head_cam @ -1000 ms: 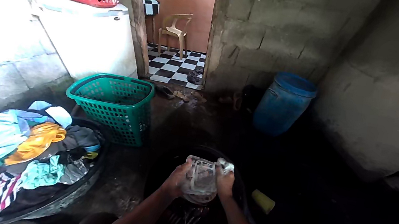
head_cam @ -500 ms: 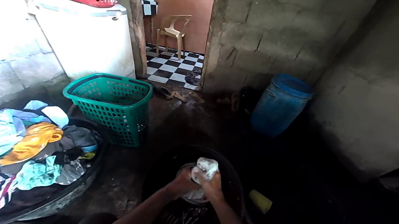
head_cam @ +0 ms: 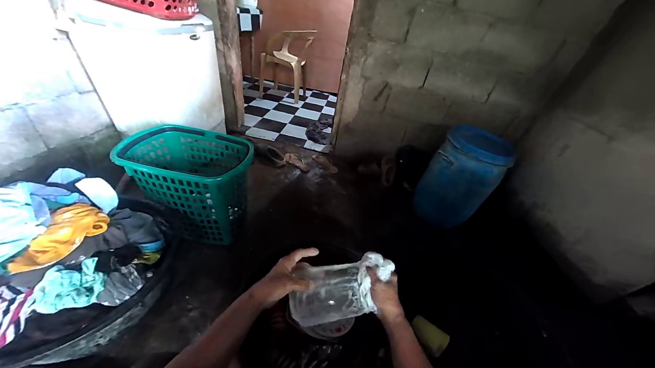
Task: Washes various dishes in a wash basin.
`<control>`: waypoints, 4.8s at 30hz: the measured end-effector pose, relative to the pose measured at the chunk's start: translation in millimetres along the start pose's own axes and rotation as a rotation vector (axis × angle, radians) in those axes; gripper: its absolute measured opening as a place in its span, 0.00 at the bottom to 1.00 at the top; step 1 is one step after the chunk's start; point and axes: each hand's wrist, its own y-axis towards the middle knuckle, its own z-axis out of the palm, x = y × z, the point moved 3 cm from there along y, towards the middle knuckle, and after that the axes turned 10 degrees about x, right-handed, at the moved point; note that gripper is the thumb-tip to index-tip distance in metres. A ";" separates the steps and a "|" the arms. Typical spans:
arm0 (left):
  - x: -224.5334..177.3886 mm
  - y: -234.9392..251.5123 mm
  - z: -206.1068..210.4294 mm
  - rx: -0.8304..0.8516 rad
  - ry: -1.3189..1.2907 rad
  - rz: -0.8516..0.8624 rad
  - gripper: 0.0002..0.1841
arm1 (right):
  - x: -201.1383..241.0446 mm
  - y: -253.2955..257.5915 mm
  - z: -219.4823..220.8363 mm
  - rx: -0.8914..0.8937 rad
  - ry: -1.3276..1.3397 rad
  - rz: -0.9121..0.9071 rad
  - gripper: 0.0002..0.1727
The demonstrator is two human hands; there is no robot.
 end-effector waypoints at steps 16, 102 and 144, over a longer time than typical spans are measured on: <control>10.7 8.2 37.7 -0.178 -0.255 0.215 0.20 | -10.5 -14.7 18.1 0.040 0.280 0.078 0.16; 14.6 6.3 45.8 0.100 0.044 -0.098 0.34 | 30.2 -42.7 42.7 0.441 -0.839 -0.212 0.28; 37.5 12.4 50.5 -0.387 -0.690 -0.199 0.29 | -34.0 -6.3 18.0 -0.047 -0.247 0.081 0.29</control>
